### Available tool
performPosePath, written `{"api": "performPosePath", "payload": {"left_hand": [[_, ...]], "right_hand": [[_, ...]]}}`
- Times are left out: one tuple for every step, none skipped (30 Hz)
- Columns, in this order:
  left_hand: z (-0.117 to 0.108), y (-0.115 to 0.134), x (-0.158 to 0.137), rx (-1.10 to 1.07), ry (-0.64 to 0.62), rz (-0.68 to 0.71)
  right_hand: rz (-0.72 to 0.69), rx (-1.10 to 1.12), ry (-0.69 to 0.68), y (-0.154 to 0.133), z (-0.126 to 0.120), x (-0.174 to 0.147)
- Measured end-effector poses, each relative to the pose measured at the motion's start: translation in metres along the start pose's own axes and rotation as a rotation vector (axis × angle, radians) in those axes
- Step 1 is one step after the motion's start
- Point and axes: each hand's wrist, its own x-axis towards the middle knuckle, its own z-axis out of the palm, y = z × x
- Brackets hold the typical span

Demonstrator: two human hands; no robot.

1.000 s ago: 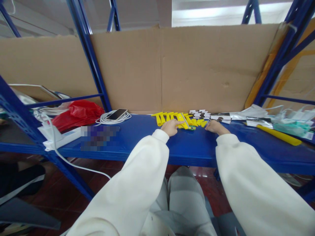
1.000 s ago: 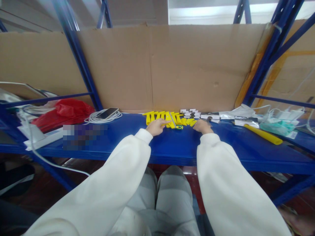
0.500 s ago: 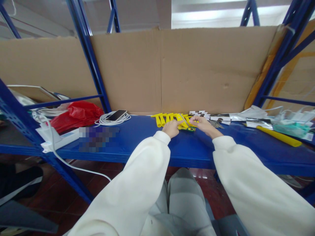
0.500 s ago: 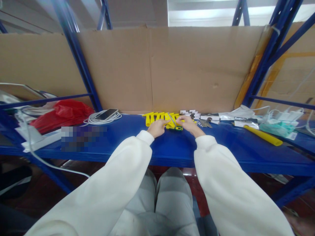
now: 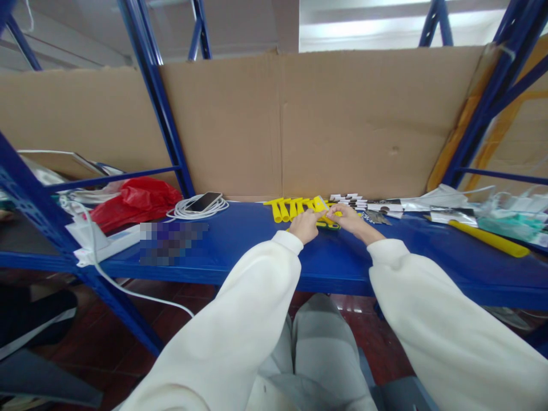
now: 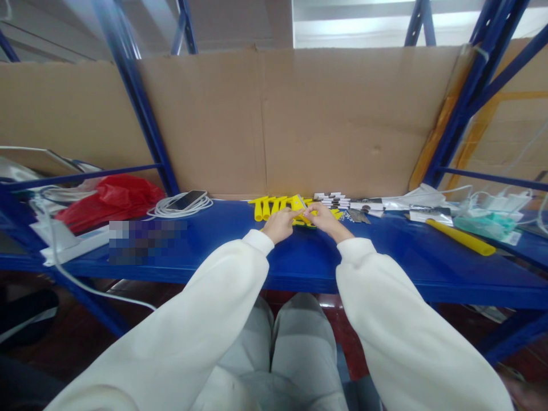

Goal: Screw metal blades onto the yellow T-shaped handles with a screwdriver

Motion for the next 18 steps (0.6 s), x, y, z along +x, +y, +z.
{"api": "performPosePath", "payload": {"left_hand": [[0.0, 0.0, 0.0, -0.001, -0.001, 0.001], [0.0, 0.0, 0.0, 0.0, -0.002, 0.001], [0.001, -0.001, 0.0, 0.002, -0.002, 0.001], [0.001, -0.001, 0.0, 0.004, -0.003, 0.003], [0.001, -0.001, 0.0, 0.005, -0.004, 0.004], [0.001, -0.001, 0.0, 0.005, -0.004, 0.006], [0.001, -0.002, 0.0, 0.004, -0.004, 0.007], [0.001, -0.002, 0.0, 0.003, -0.002, 0.008], [0.001, -0.002, 0.0, 0.001, -0.001, 0.008], [0.001, -0.002, 0.0, 0.0, 0.001, 0.007], [0.002, -0.002, 0.001, 0.0, 0.002, 0.007], [0.002, -0.002, 0.001, 0.0, 0.003, 0.006], [0.002, -0.002, 0.001, 0.001, 0.005, 0.006], [0.002, -0.002, 0.001, 0.003, 0.006, 0.007], [0.002, -0.002, 0.001, 0.005, 0.008, 0.008], [0.002, -0.002, 0.001, 0.007, 0.009, 0.009], [0.002, -0.002, 0.001, 0.009, 0.011, 0.01], [0.002, -0.002, 0.001, 0.009, 0.012, 0.011]], "right_hand": [[-0.003, -0.01, 0.002, 0.0, 0.0, 0.0], [-0.003, -0.02, 0.004, 0.001, 0.0, 0.001], [-0.002, -0.03, 0.005, 0.0, 0.0, 0.001], [0.001, -0.04, 0.006, -0.001, 0.0, 0.0], [0.005, -0.047, 0.007, -0.002, 0.001, 0.0], [0.009, -0.053, 0.006, -0.004, 0.001, -0.001], [0.013, -0.058, 0.007, -0.006, 0.001, -0.001], [0.018, -0.061, 0.008, -0.008, 0.001, -0.002], [0.024, -0.064, 0.007, -0.01, 0.001, -0.003], [0.032, -0.065, 0.007, -0.012, 0.001, -0.004], [0.041, -0.064, 0.004, -0.013, 0.001, -0.004], [0.051, -0.06, 0.001, -0.014, 0.001, -0.005], [0.06, -0.05, 0.001, -0.015, 0.002, -0.006], [0.068, -0.035, 0.007, -0.015, 0.002, -0.006], [0.076, -0.013, 0.019, -0.015, 0.003, -0.007], [0.085, 0.014, 0.032, -0.015, 0.003, -0.007], [0.094, 0.042, 0.04, -0.014, 0.004, -0.008], [0.103, 0.069, 0.045, -0.014, 0.004, -0.008]]}}
